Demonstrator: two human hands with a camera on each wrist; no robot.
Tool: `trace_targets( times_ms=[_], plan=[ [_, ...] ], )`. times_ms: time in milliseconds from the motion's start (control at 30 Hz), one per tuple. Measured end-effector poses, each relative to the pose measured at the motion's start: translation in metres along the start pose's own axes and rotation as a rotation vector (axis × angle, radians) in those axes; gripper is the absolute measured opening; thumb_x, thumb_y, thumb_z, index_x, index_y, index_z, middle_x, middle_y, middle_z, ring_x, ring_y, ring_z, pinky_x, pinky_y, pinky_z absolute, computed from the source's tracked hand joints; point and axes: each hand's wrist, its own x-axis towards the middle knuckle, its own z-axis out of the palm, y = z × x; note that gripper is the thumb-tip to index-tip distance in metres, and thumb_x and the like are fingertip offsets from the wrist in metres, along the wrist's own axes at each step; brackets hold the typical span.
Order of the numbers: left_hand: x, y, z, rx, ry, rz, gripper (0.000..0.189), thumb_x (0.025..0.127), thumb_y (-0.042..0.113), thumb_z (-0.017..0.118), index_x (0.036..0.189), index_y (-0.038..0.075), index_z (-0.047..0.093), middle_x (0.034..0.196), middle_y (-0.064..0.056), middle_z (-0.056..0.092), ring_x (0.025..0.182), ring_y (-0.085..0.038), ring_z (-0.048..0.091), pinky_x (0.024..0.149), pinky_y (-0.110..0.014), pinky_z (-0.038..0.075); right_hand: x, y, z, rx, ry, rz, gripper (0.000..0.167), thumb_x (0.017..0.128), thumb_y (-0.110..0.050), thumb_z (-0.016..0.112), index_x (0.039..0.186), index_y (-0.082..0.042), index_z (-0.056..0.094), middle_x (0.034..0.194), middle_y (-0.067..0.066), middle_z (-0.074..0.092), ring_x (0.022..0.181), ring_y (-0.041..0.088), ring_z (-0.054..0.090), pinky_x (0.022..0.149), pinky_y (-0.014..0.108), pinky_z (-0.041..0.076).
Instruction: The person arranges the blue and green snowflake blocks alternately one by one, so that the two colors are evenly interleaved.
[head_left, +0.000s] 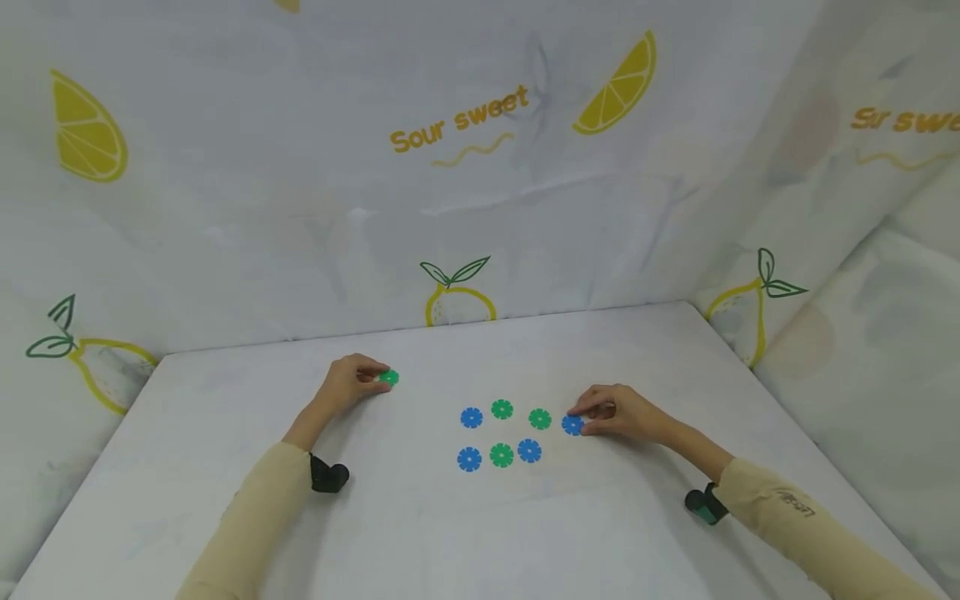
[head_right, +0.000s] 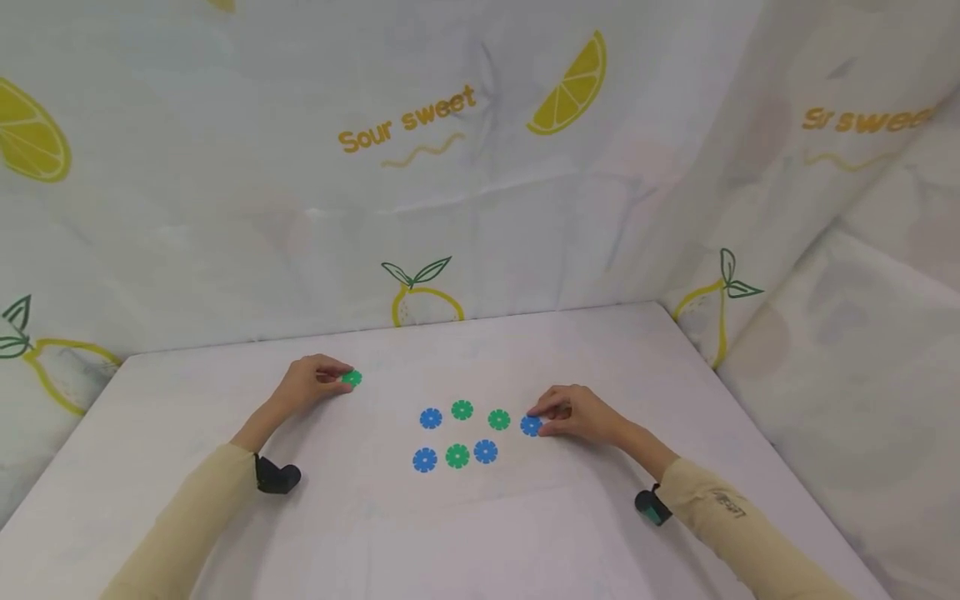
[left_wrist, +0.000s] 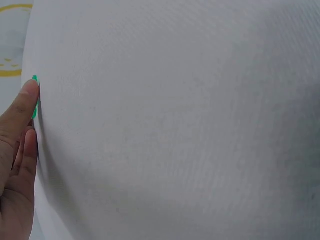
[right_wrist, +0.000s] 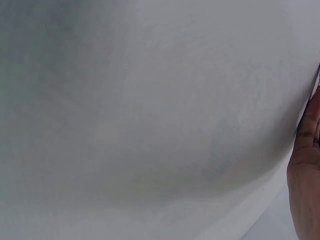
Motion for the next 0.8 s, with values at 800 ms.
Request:
trace_targets(
  times_ms=[800],
  plan=[
    [0.002, 0.01, -0.005, 0.048, -0.017, -0.072, 0.027, 0.083, 0.011, 0.075, 0.105, -0.004, 0.07, 0.101, -0.018, 0.067, 0.095, -0.032, 0.061, 0.085, -0.045, 0.05, 0.001, 0.005, 0.0, 0.01, 0.0, -0.008, 0.027, 0.079, -0.012, 0.077, 0.104, -0.002, 0.073, 0.099, 0.006, 0.066, 0.082, 0.014, 0.055, 0.071, 0.02, 0.053]
  ],
)
